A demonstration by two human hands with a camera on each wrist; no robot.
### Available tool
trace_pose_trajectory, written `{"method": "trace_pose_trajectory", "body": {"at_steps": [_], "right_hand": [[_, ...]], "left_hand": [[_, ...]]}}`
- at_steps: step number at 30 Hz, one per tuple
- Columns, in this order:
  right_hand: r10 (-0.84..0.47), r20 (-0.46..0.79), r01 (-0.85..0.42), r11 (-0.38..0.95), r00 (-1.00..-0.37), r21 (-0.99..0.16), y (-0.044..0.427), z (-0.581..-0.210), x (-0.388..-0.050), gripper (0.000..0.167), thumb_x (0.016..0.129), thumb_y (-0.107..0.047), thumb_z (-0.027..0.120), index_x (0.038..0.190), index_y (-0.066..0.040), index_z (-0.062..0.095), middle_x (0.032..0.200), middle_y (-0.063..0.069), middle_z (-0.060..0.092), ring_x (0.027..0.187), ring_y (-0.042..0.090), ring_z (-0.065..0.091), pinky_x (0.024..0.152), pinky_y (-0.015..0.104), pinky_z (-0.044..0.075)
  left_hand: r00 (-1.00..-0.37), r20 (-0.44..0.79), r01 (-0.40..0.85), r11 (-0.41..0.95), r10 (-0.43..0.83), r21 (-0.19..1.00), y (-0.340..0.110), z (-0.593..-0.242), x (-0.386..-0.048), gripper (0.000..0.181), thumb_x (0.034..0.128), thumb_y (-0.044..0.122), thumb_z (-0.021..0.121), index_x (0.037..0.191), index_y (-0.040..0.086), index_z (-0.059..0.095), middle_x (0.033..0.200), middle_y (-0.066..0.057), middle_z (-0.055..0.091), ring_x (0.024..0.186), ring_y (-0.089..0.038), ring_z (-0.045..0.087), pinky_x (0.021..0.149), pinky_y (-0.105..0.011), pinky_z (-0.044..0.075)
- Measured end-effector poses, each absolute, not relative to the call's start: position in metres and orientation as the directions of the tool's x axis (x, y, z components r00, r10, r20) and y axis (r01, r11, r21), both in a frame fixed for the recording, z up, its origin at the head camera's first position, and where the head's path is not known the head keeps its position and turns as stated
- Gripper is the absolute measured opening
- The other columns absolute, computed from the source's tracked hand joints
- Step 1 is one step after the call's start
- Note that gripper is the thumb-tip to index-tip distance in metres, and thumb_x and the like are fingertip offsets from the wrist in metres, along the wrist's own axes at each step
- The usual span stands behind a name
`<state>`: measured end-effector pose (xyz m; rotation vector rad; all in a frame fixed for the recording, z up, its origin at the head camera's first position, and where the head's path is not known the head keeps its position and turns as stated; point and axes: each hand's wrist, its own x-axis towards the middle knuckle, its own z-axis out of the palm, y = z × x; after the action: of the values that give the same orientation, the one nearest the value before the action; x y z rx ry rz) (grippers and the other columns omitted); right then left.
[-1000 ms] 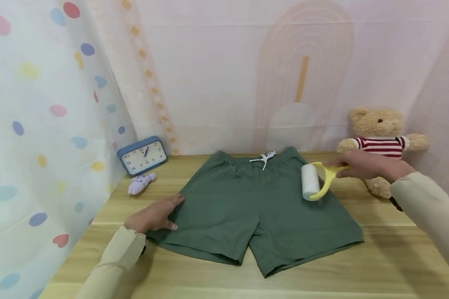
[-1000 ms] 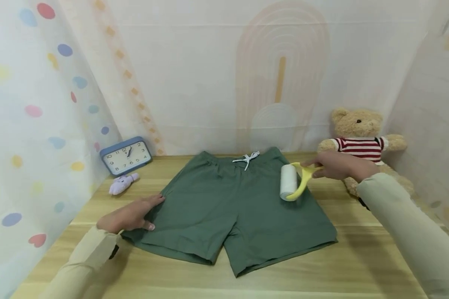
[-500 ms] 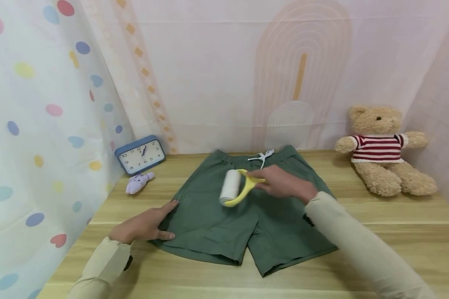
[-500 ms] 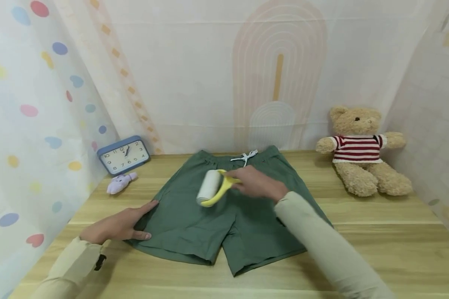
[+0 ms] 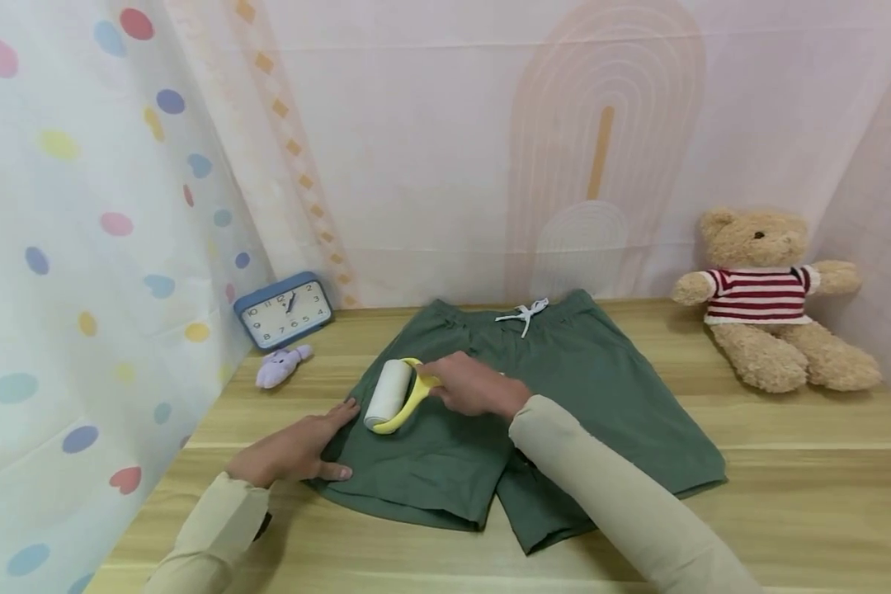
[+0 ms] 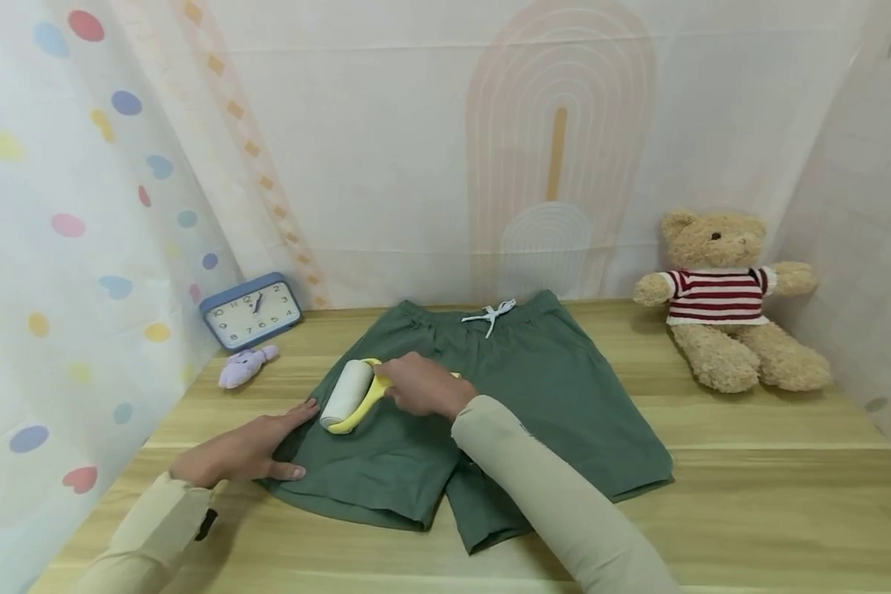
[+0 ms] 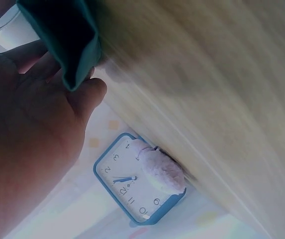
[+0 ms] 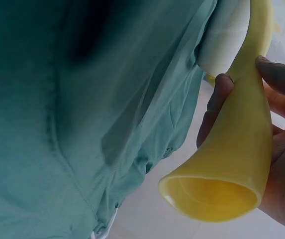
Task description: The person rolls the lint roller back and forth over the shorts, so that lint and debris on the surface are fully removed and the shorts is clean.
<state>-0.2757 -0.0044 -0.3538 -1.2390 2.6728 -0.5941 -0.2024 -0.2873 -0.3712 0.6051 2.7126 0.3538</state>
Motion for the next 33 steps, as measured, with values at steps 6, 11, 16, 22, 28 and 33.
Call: {"method": "trace_pose_trajectory", "body": {"at_steps": [6,11,16,22,28,33], "right_hand": [[-0.758,-0.005,-0.684,0.592,-0.652,-0.426,0.000,-0.349,-0.279,0.036,0.102,-0.011,0.057,0.138,-0.008,0.060,0.117,0.012,0.069,0.078,0.014,0.057,0.068,0.024,0.047],[-0.739,-0.064,-0.627,0.611,-0.671,-0.483,0.013,-0.344,-0.283,0.042,0.101,-0.012,0.060,0.143,-0.007,0.056,0.135,0.013,0.064,0.080,0.014,0.057,0.069,0.024,0.047],[-0.745,-0.080,-0.617,0.604,-0.663,-0.505,0.028,-0.342,-0.289,0.043,0.100,-0.012,0.062,0.142,-0.006,0.057,0.137,0.013,0.063,0.085,0.014,0.059,0.070,0.023,0.048],[-0.749,-0.095,-0.599,0.593,-0.656,-0.537,0.052,-0.344,-0.294,0.043,0.099,-0.012,0.063,0.141,-0.006,0.058,0.117,0.011,0.070,0.072,0.011,0.057,0.064,0.021,0.047],[-0.746,-0.092,-0.588,0.589,-0.660,-0.555,0.079,-0.347,-0.292,0.043,0.099,-0.013,0.064,0.141,-0.006,0.059,0.110,0.009,0.072,0.074,0.009,0.057,0.065,0.021,0.049],[-0.737,-0.087,-0.586,0.597,-0.670,-0.549,0.101,-0.347,-0.291,0.043,0.097,-0.012,0.066,0.140,-0.006,0.060,0.102,0.007,0.073,0.074,0.009,0.057,0.066,0.021,0.049]], "left_hand": [[-0.853,-0.257,0.374,0.876,0.454,0.305,-0.285,-0.371,-0.203,0.095,0.0841,0.032,0.081,0.153,-0.010,0.030,0.159,-0.036,0.026,0.144,-0.054,0.033,0.116,-0.063,0.034],[-0.846,-0.252,0.394,0.868,0.471,0.302,-0.283,-0.372,-0.204,0.094,0.0842,0.033,0.081,0.152,-0.010,0.031,0.158,-0.037,0.027,0.143,-0.054,0.034,0.115,-0.063,0.035],[-0.849,-0.254,0.388,0.874,0.462,0.294,-0.282,-0.368,-0.205,0.095,0.0828,0.032,0.082,0.152,-0.010,0.031,0.158,-0.037,0.028,0.143,-0.054,0.036,0.115,-0.063,0.036],[-0.849,-0.252,0.394,0.875,0.464,0.281,-0.284,-0.368,-0.205,0.095,0.0825,0.033,0.082,0.152,-0.010,0.032,0.157,-0.037,0.029,0.142,-0.054,0.037,0.114,-0.063,0.037],[-0.853,-0.253,0.387,0.879,0.456,0.280,-0.284,-0.369,-0.202,0.093,0.0833,0.032,0.081,0.151,-0.011,0.033,0.157,-0.037,0.030,0.142,-0.053,0.038,0.114,-0.062,0.037],[-0.857,-0.259,0.378,0.885,0.445,0.272,-0.282,-0.368,-0.202,0.093,0.0831,0.032,0.081,0.151,-0.011,0.033,0.157,-0.037,0.030,0.143,-0.053,0.037,0.115,-0.062,0.037]]}}
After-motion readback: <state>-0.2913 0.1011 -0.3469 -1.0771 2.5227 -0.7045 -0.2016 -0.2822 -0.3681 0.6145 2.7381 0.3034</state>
